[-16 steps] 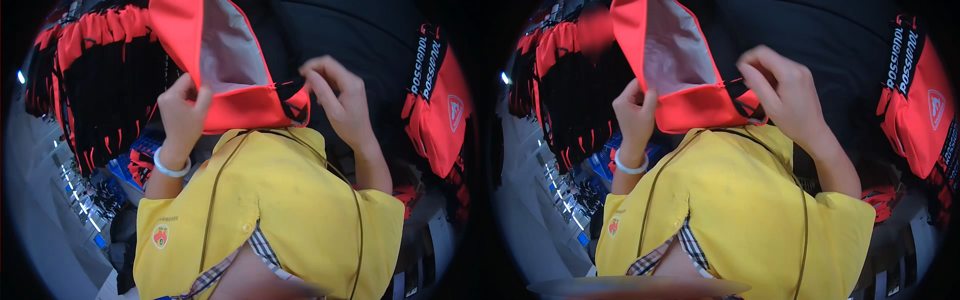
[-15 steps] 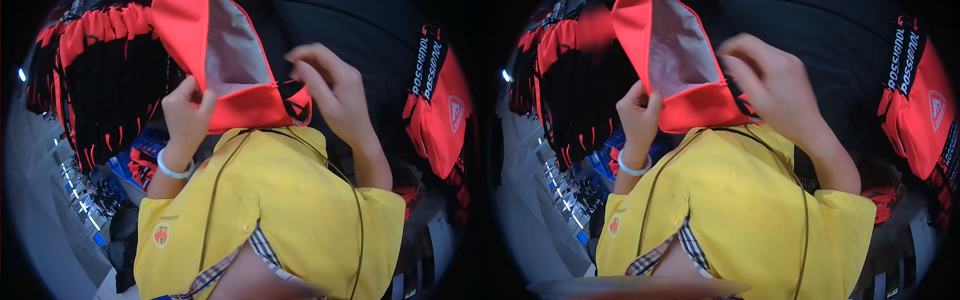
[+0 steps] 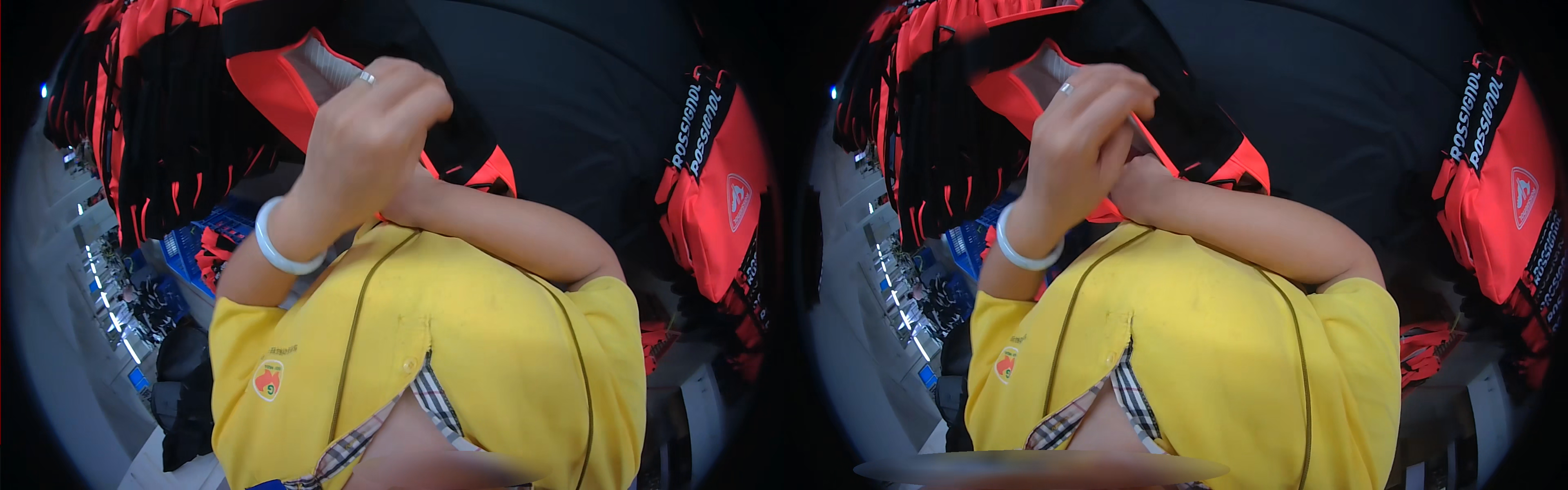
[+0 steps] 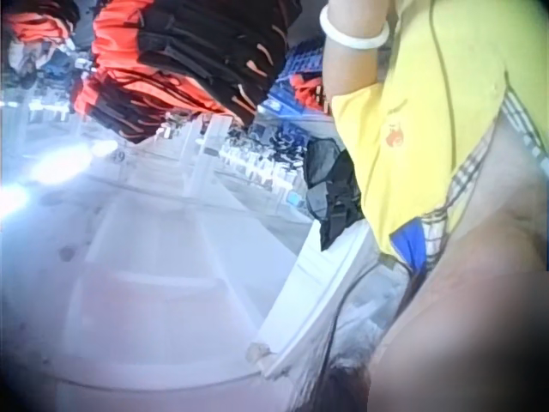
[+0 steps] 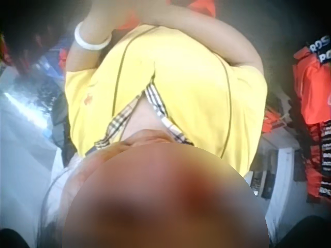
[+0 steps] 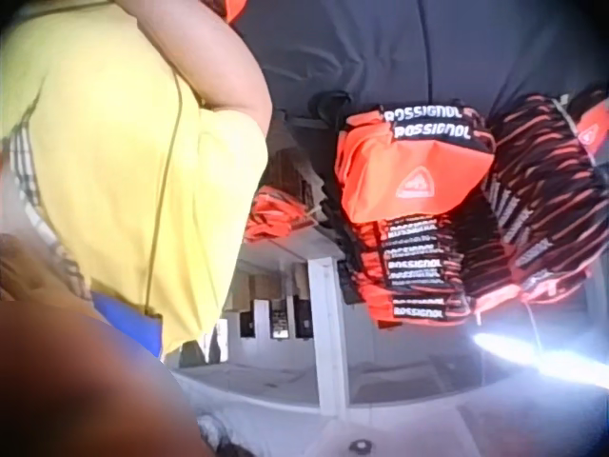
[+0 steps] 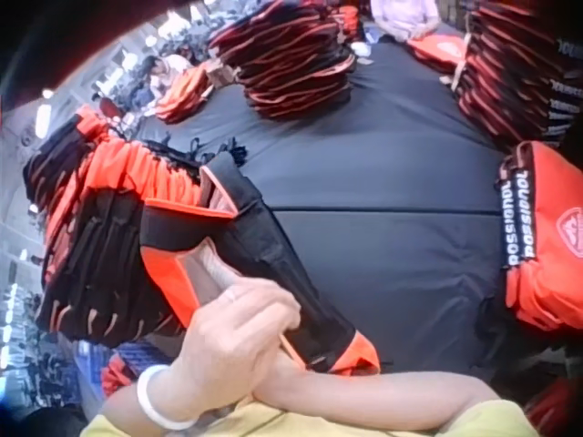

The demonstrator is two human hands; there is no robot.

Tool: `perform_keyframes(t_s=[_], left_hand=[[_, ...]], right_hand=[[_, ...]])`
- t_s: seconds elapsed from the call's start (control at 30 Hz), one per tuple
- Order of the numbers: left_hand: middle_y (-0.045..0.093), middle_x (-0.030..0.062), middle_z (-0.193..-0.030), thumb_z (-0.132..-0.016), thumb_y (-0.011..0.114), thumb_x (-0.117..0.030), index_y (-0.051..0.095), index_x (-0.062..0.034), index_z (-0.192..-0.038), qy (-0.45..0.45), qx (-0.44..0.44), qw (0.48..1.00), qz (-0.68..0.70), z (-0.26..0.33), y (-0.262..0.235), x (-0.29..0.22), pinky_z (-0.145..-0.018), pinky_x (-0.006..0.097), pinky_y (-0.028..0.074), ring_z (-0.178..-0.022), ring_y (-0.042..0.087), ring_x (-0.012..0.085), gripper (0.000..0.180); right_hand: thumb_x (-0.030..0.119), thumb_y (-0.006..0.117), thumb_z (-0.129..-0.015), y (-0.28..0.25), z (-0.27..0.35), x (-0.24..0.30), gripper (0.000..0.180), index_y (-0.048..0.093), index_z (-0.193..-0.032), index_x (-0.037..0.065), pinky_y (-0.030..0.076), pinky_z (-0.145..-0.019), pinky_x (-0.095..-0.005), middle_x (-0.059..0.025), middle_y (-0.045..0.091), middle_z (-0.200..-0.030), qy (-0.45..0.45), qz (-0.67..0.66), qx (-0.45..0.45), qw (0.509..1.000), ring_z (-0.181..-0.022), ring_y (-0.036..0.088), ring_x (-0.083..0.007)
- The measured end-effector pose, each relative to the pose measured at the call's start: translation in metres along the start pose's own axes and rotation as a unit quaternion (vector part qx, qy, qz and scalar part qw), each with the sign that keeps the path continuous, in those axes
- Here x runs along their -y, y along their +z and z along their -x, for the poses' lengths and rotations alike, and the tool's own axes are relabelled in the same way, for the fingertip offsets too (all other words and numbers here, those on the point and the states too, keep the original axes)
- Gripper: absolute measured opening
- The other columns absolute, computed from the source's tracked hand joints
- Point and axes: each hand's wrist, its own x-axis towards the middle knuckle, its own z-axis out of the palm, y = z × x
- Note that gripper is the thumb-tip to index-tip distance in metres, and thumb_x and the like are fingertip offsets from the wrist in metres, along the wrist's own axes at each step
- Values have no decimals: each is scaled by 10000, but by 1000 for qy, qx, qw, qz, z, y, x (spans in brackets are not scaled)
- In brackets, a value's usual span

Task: Checking and organizing red backpacks at a production or sorting facility.

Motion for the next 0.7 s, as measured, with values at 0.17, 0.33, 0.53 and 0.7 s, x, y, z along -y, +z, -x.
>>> perform_keyframes(t_s=[0.17,0.33,0.53,0.7], left_hand=[[590,129,-977,-770,644,12,551,-23,-1017,-118,34,985,-123,12,-5,61,-872,397,460,-996,563,333,266],[598,120,-981,-762,677,-26,557,-34,-1011,-151,24,977,-148,10,1,59,-844,387,473,-978,575,318,276],[607,84,-974,-771,694,-89,563,-64,-989,-169,17,974,-150,-3,9,65,-801,393,519,-965,591,295,257],[626,101,-947,-723,590,29,576,-54,-1078,77,-32,994,-68,-47,-5,25,-953,380,418,-929,589,298,365]], right_hand=[[94,565,-858,-78,8,13,177,660,-999,44,531,-754,-382,-135,691,-907,113,-16,135,984,-854,673,-309],[16,686,-786,-121,34,-16,231,616,-1005,34,488,-660,-302,-92,617,-902,92,-124,-374,915,-783,614,-208],[92,765,-725,-136,-5,-64,288,616,-964,38,491,-702,-367,-108,586,-873,28,59,-431,900,-820,594,-292],[154,701,-840,-148,10,-34,188,651,-853,-27,485,-647,-337,-121,609,-737,81,-208,-273,936,-673,617,-237]])
